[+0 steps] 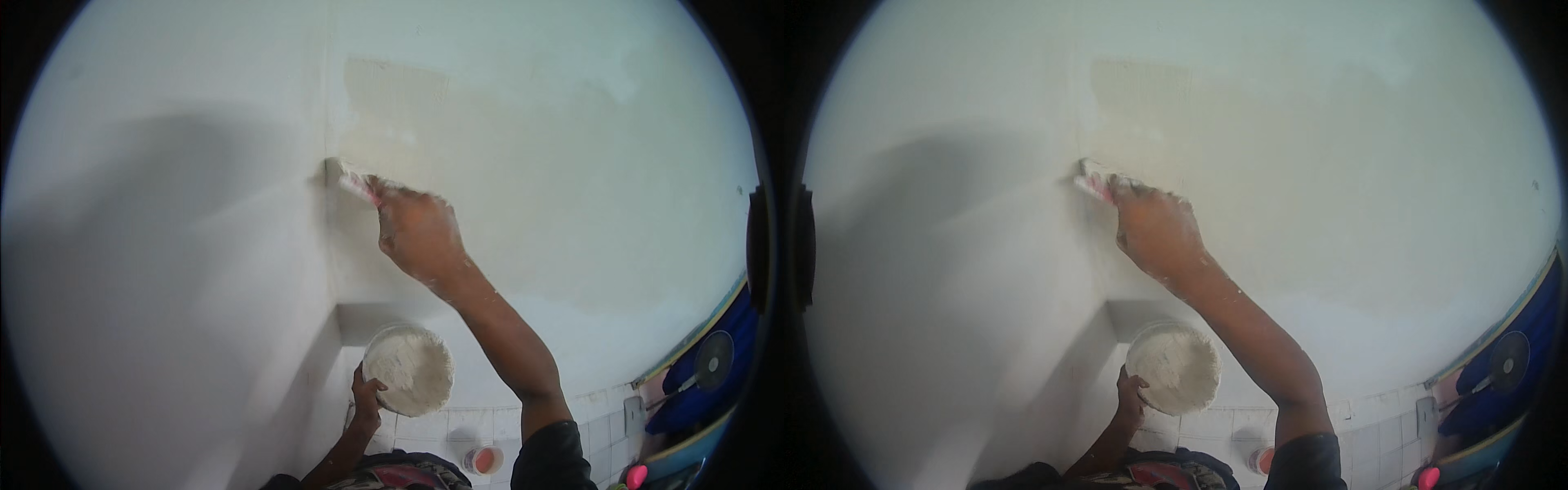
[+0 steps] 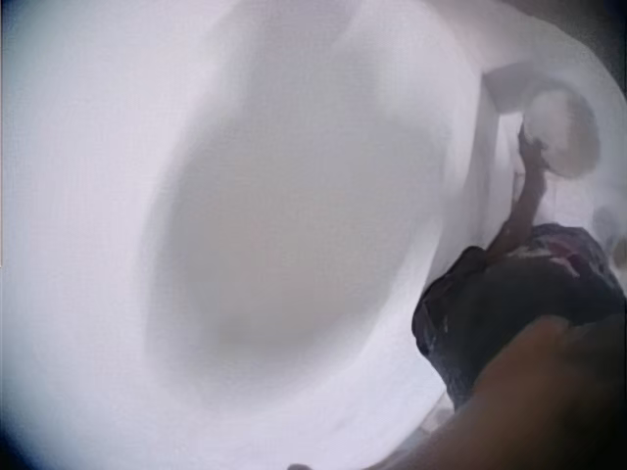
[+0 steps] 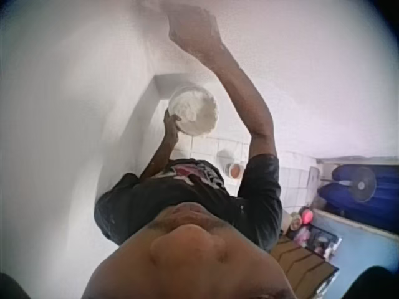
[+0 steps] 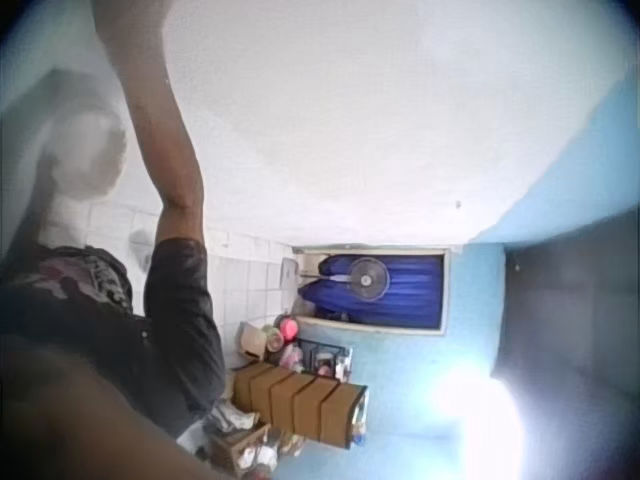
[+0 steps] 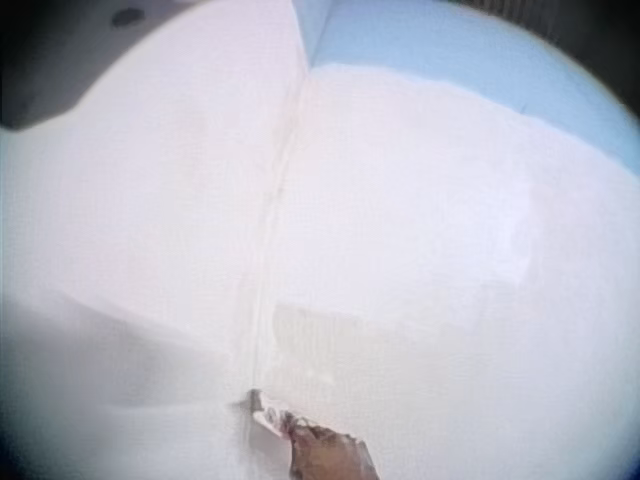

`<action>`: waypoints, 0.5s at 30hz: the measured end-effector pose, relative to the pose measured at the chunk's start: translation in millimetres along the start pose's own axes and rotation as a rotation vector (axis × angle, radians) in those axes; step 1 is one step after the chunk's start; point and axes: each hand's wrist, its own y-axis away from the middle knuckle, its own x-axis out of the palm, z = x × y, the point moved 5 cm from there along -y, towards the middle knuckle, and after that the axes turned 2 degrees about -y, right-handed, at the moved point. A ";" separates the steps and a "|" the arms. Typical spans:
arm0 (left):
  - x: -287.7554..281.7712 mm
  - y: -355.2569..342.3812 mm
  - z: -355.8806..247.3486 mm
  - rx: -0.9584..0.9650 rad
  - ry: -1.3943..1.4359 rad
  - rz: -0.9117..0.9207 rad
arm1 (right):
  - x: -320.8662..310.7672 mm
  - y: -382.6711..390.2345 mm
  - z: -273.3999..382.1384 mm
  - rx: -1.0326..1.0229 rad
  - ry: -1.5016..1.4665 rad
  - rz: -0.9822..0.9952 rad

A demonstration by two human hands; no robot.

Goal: The person applies white plaster to a wall using a trowel and a bucket. They repeatedly scoop plaster from the bucket and spread it onto the wall surface in smooth strokes.

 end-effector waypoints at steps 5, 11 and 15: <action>8.3 -11.7 12.5 -0.094 0.038 0.045 | -20.9 -69.6 -19.3 -0.118 0.018 -0.082; 6.1 -5.1 -3.0 -0.109 -0.022 0.047 | -64.6 -134.9 1.8 -0.252 0.339 -0.252; 13.9 3.6 -13.8 -0.114 -0.018 0.034 | -113.9 -161.4 29.7 -0.304 0.422 -0.352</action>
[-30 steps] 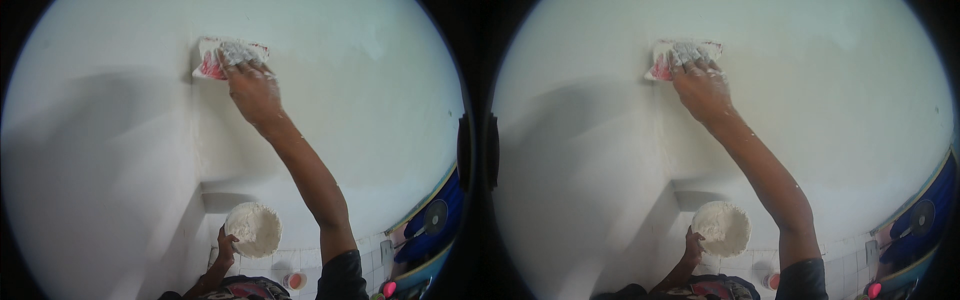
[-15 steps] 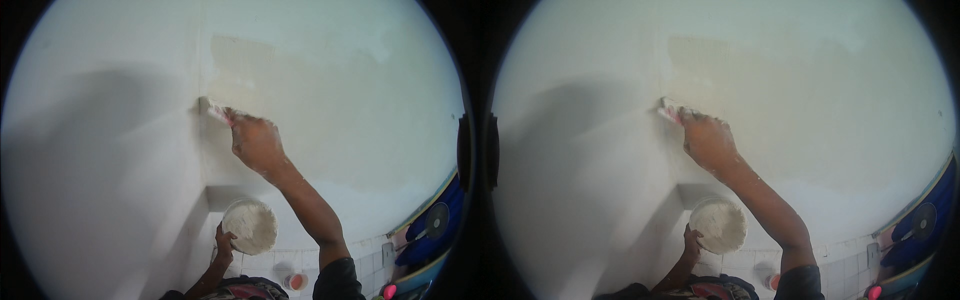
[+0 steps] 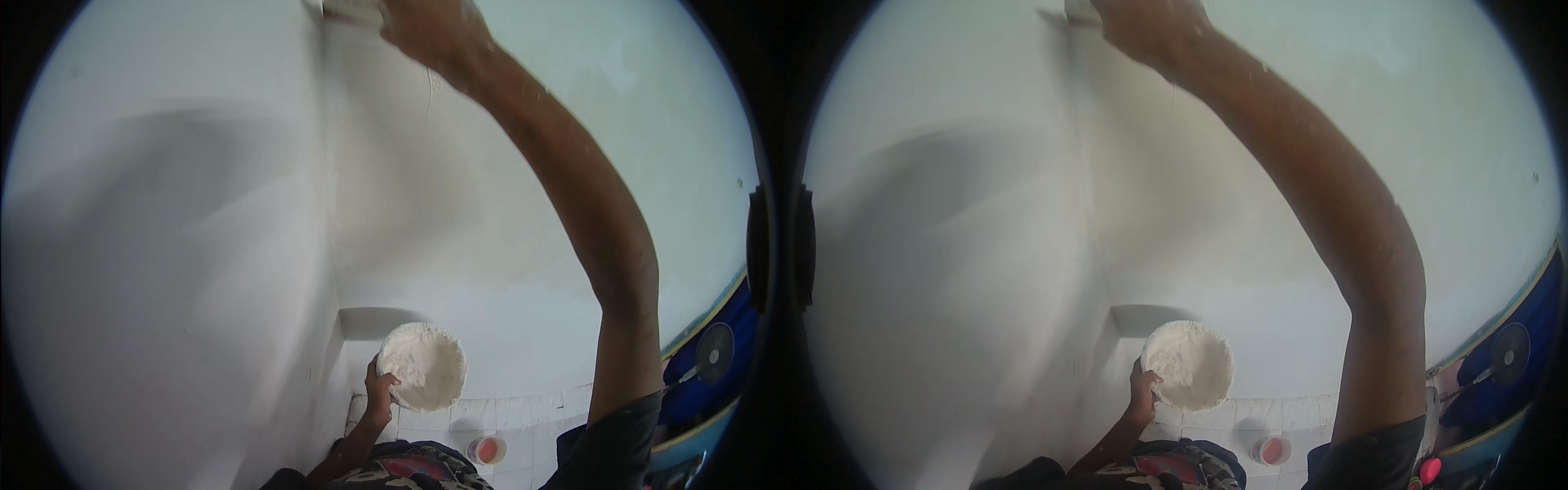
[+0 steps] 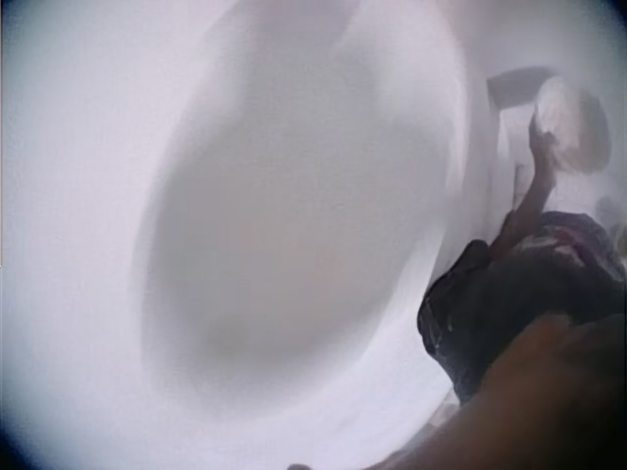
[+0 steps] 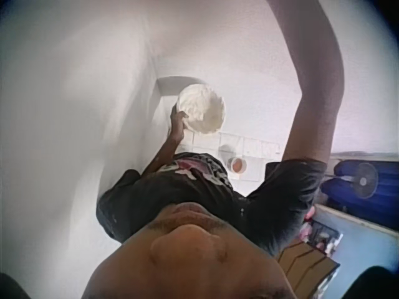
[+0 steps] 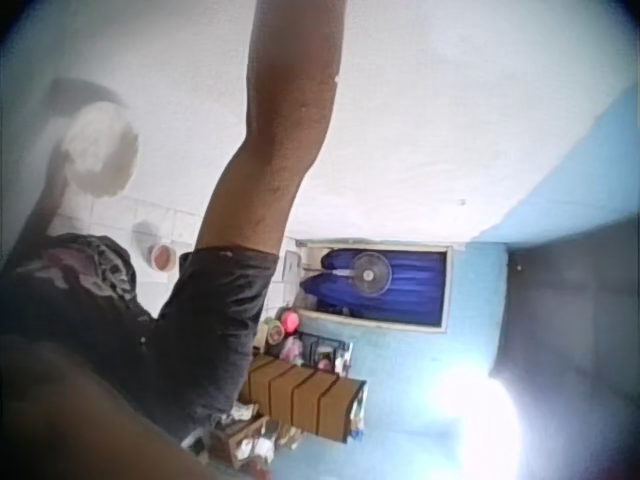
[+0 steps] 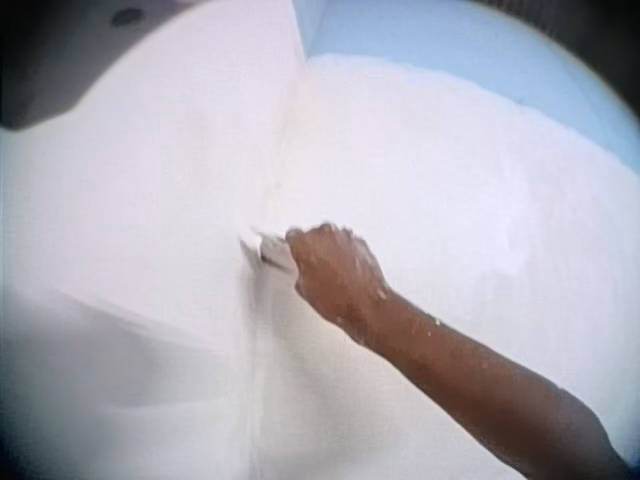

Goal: The person applies white plaster to a wall using a trowel and a bucket. They repeatedly scoop plaster from the bucket and spread it onto the wall surface in smooth strokes.

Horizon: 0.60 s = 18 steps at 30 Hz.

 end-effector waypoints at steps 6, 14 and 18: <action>-15.1 -13.9 19.3 0.032 0.021 0.001 | -28.3 -28.8 13.3 0.067 0.023 0.046; -7.8 4.0 2.2 -0.016 0.023 -0.036 | 73.3 136.6 23.3 -0.157 0.045 0.128; -5.1 4.8 1.4 0.055 0.009 -0.034 | 88.2 228.7 68.1 -0.176 0.076 0.209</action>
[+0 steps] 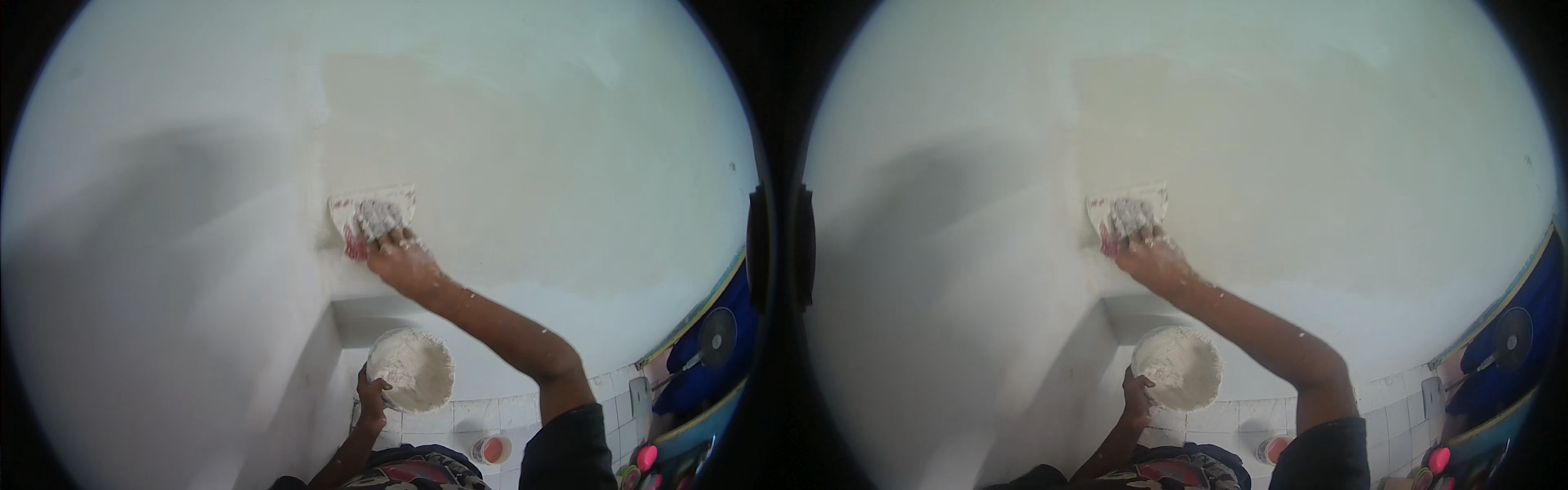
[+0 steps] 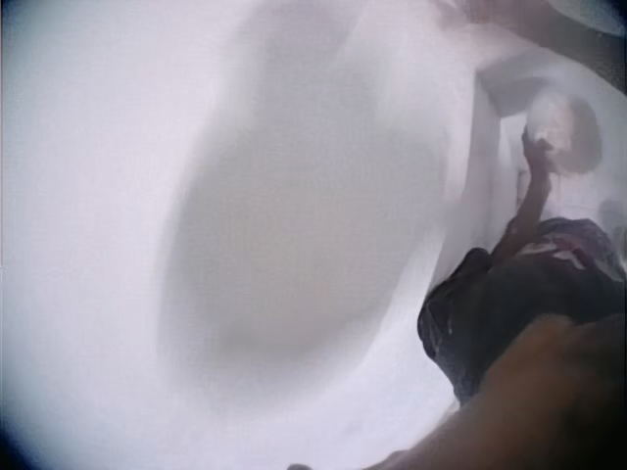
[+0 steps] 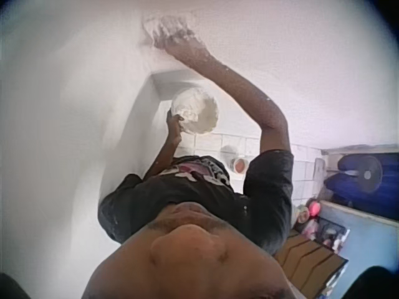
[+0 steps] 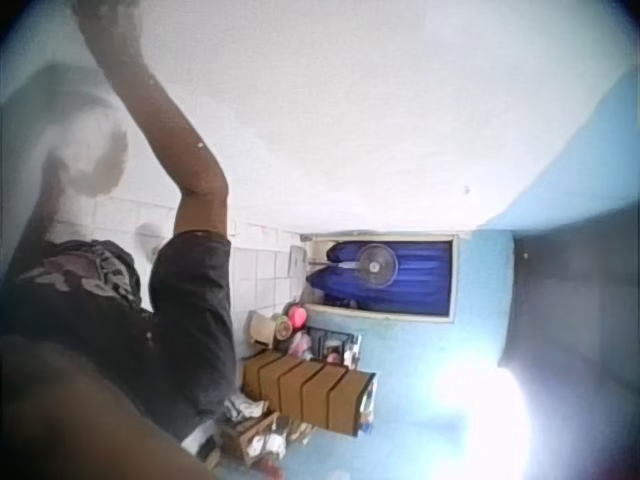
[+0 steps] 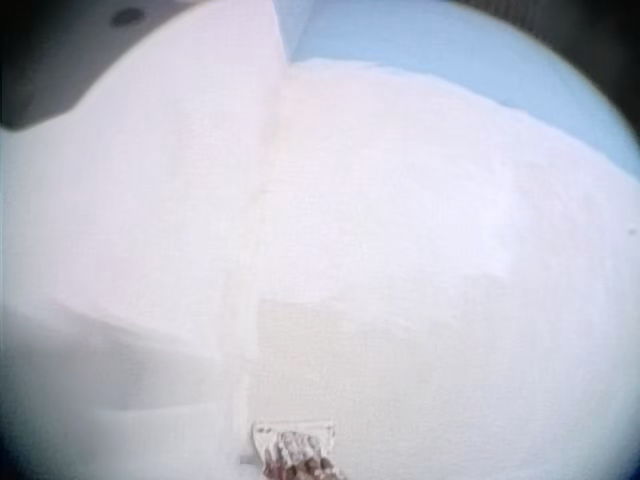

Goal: The person applies white plaster to a wall using a trowel and a bucket. They repeatedly scoop plaster from the bucket and spread it onto the wall surface in smooth strokes.

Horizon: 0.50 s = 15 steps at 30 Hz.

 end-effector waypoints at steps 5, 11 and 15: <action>1.3 4.5 -4.4 -0.062 0.005 -0.041 | -65.4 -30.0 -17.3 0.117 -0.396 0.135; -2.0 -2.6 7.1 -0.107 0.017 -0.029 | -136.9 -133.8 -100.6 0.195 -0.159 -0.210; -3.2 -7.3 14.9 -0.106 0.036 0.004 | -116.2 -150.8 -119.4 0.279 -0.228 -0.150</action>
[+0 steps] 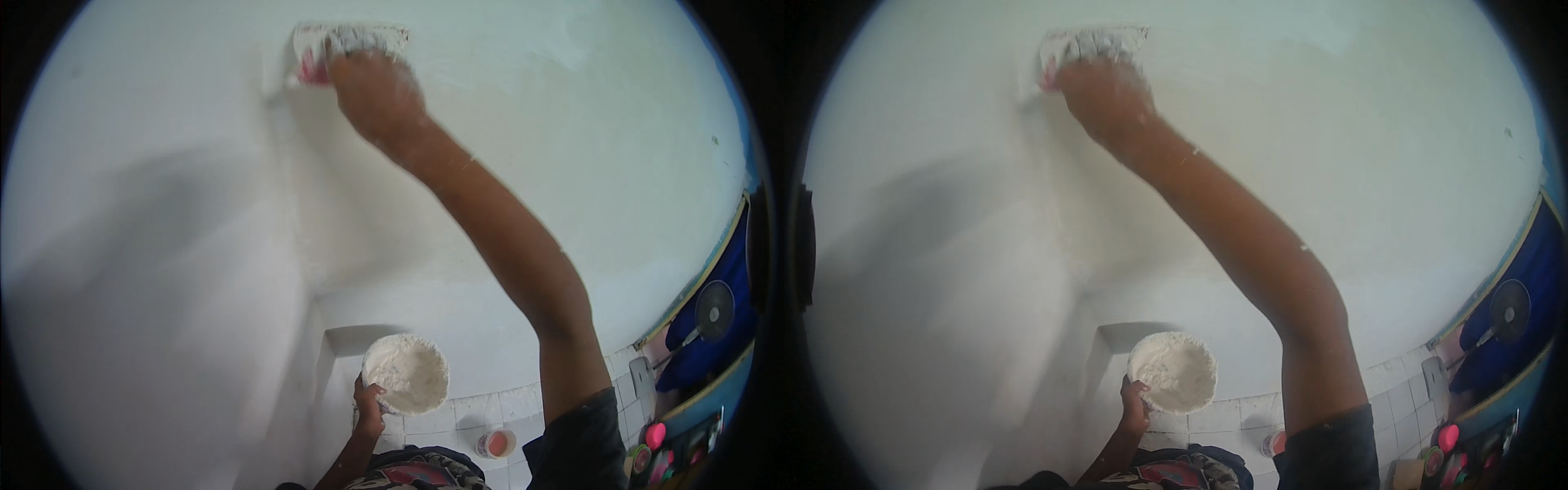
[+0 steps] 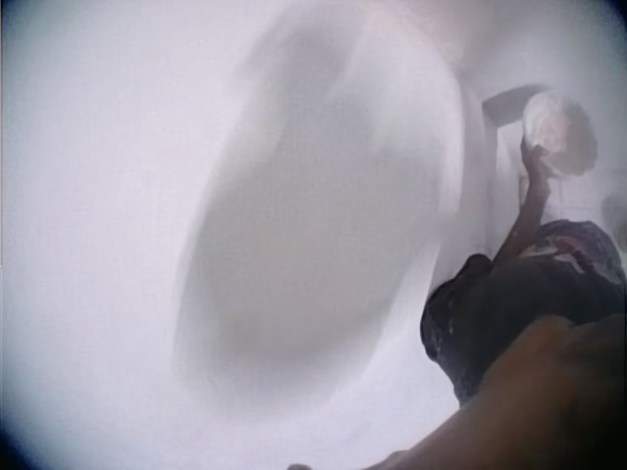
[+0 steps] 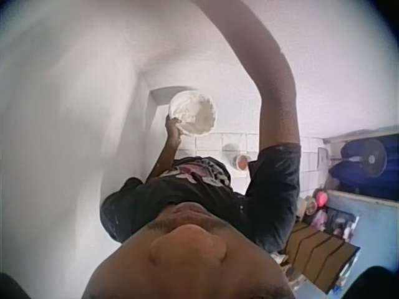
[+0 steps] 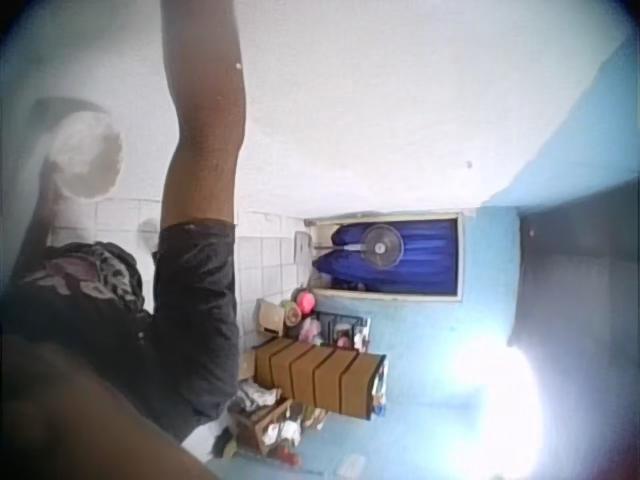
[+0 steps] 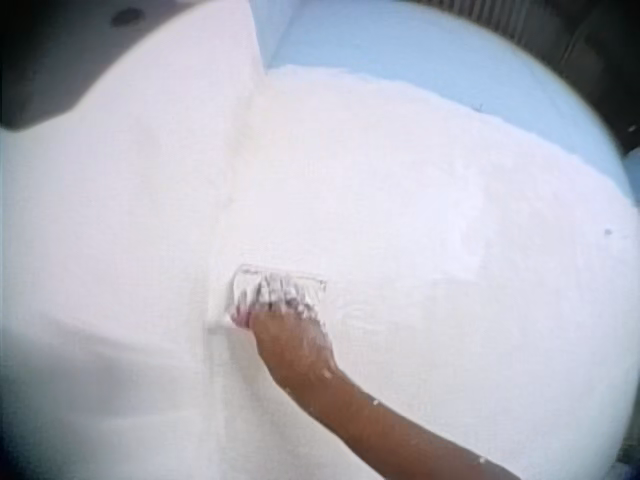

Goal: The person applies white plaster to a wall using a trowel and a bucket. They repeatedly scoop plaster from the bucket and spread it onto the wall surface in smooth strokes.

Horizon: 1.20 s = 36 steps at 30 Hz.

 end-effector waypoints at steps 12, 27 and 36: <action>-6.5 -4.8 -0.9 0.078 0.061 0.009 | 64.5 181.0 28.8 -0.025 -0.061 -0.007; -5.9 -17.5 5.2 -0.005 0.047 0.026 | 26.1 -12.8 3.6 -0.046 0.024 0.126; -8.9 -15.5 -25.6 -0.087 -0.021 0.123 | 17.4 -79.3 46.8 -0.137 0.157 0.026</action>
